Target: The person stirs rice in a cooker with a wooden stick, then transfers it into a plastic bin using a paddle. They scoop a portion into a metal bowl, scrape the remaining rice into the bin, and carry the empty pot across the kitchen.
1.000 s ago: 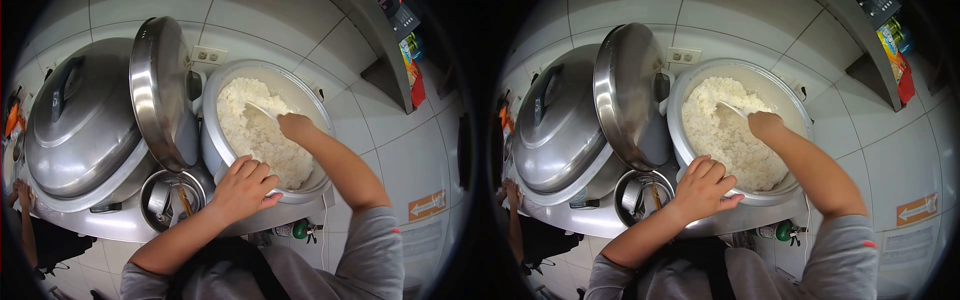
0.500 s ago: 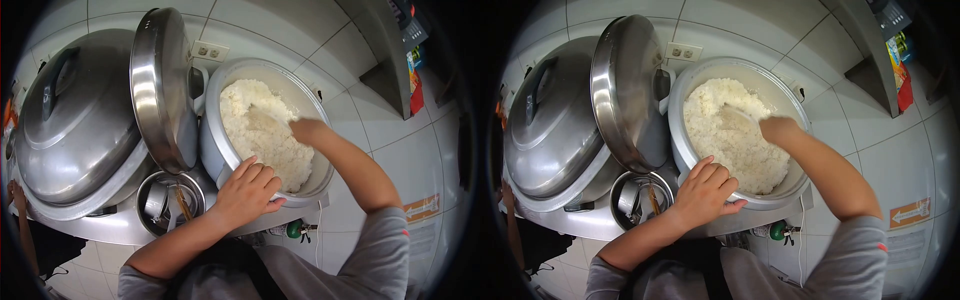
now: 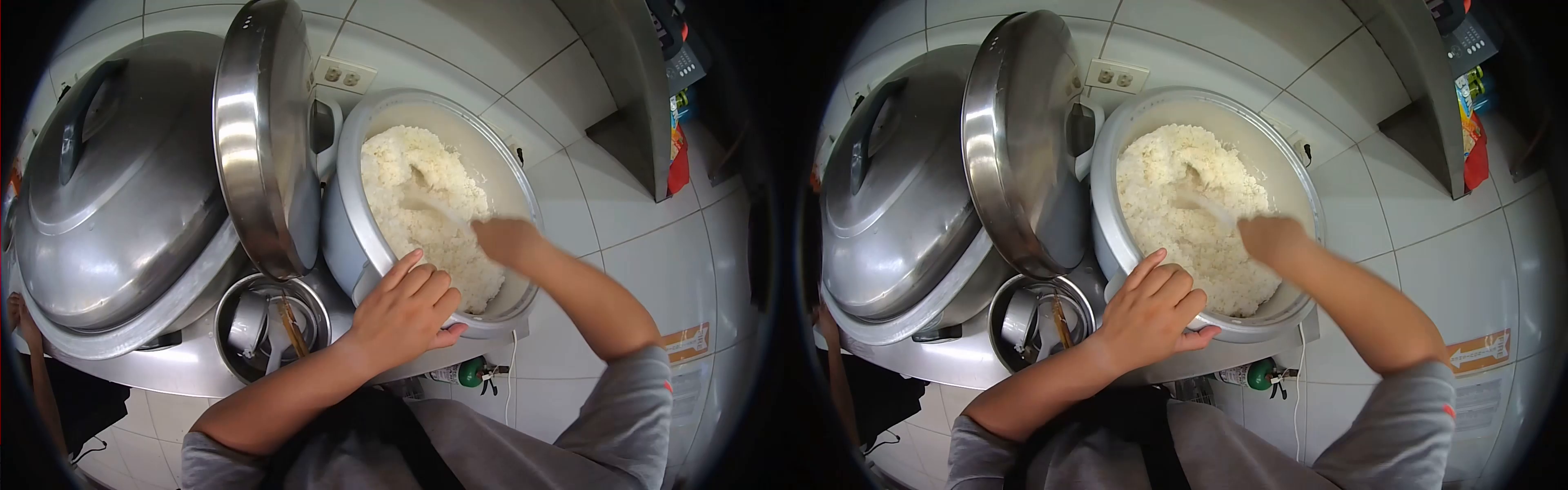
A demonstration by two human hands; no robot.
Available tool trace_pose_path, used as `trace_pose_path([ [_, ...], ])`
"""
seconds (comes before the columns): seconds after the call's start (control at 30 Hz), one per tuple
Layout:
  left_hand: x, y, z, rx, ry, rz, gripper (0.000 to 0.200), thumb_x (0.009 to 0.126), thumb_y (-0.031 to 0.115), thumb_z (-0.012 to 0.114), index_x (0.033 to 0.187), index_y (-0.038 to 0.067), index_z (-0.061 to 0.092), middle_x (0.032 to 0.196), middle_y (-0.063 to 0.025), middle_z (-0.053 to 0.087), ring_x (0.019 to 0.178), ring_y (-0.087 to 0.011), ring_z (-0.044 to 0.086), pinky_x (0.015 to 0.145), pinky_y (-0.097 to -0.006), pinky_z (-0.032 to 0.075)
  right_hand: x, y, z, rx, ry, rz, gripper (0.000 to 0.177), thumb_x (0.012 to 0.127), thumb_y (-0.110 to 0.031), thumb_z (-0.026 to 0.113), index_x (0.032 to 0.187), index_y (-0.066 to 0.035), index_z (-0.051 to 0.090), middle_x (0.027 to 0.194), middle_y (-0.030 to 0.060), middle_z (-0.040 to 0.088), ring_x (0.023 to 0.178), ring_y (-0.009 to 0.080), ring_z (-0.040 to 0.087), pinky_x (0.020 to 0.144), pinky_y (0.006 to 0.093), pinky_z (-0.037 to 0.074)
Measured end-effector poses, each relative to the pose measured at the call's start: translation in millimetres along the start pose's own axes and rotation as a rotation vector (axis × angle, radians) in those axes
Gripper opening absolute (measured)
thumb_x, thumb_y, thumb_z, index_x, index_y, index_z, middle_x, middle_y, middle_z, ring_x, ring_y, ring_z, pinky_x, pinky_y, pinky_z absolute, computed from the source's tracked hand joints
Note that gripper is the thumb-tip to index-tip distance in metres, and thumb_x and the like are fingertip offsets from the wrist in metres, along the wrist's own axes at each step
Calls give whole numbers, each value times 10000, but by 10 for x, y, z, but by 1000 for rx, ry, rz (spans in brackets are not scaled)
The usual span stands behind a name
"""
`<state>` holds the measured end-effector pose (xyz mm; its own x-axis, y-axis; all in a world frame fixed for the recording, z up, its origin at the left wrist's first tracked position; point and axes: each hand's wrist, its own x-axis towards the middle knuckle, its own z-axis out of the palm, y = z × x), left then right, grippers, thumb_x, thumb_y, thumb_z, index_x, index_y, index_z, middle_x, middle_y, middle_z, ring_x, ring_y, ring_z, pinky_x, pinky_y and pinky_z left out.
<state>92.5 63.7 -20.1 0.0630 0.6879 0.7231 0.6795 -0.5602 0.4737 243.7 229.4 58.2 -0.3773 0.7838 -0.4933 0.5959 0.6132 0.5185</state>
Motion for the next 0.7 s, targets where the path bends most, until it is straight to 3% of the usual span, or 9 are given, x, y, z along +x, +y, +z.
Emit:
trace_pose_path([
  [0.07, 3, 3, 10, -18, 7, 12, 356, 676, 400, 744, 784, 117, 557, 837, -34, 524, 897, -203, 556, 1049, -420, 372, -106, -146, -1, -12, -53, -16, 274, 875, -87, 517, 1133, -30, 587, 989, 120, 693, 876, 277, 701, 713, 421, 553],
  [0.13, 6, 0, 5, -21, -8, 20, 361, 675, 403, 744, 788, 115, 557, 836, -37, 523, 893, -204, 556, 1047, -419, 373, 276, -165, 221, 13, 66, 116, 223, 868, -87, 528, 1055, -18, 630, 959, 121, 700, 876, 266, 702, 698, 404, 556],
  [0.23, 4, -2, -18, -19, -18, 12, 373, 674, 408, 743, 794, 108, 556, 840, -41, 523, 888, -208, 553, 1034, -417, 381, 967, -46, 153, 15, 33, 133, 174, 867, -79, 528, 955, -30, 670, 921, 119, 707, 874, 264, 703, 685, 396, 558],
  [0.3, -12, 6, -27, -25, -30, 6, 379, 675, 411, 742, 797, 104, 554, 845, -43, 523, 886, -212, 550, 1023, -414, 389, 1013, -1, 177, 60, 112, 125, 200, 869, -87, 478, 966, -35, 644, 882, 180, 696, 825, 349, 693, 699, 423, 553],
  [0.37, 8, -20, -32, -28, -15, 34, 396, 679, 420, 736, 808, 96, 549, 856, -45, 520, 866, -222, 538, 971, -397, 414, 525, 109, 59, 56, -44, 104, 218, 878, -62, 482, 961, -47, 683, 919, 130, 707, 886, 292, 698, 716, 404, 554],
  [0.43, 1, -24, -36, -21, -35, 32, 402, 682, 425, 730, 813, 94, 544, 858, -47, 518, 855, -226, 532, 949, -389, 420, -195, 52, 152, -29, 41, 27, 239, 883, -64, 467, 1021, -52, 662, 945, 131, 705, 906, 293, 693, 763, 395, 545],
  [0.5, -2, -11, -24, -11, -60, 30, 409, 684, 430, 725, 818, 92, 539, 860, -48, 516, 845, -230, 526, 926, -380, 427, -501, -134, 68, -10, -130, 127, 241, 884, -67, 482, 1068, -40, 635, 976, 133, 702, 921, 299, 689, 795, 377, 538],
  [0.6, -5, -16, -22, -23, -72, 46, 407, 690, 435, 716, 817, 95, 531, 853, -49, 513, 828, -228, 518, 906, -369, 430, -87, -43, 141, -8, -64, 121, 223, 878, -64, 498, 1031, -27, 656, 979, 140, 703, 931, 313, 687, 785, 374, 543],
  [0.7, 11, -18, -7, 3, -47, 64, 406, 692, 436, 716, 813, 97, 529, 850, -48, 513, 838, -222, 524, 932, -376, 425, 793, 103, 398, -21, -2, 177, 173, 844, -97, 544, 958, -31, 657, 910, 166, 698, 850, 341, 692, 714, 432, 552],
])
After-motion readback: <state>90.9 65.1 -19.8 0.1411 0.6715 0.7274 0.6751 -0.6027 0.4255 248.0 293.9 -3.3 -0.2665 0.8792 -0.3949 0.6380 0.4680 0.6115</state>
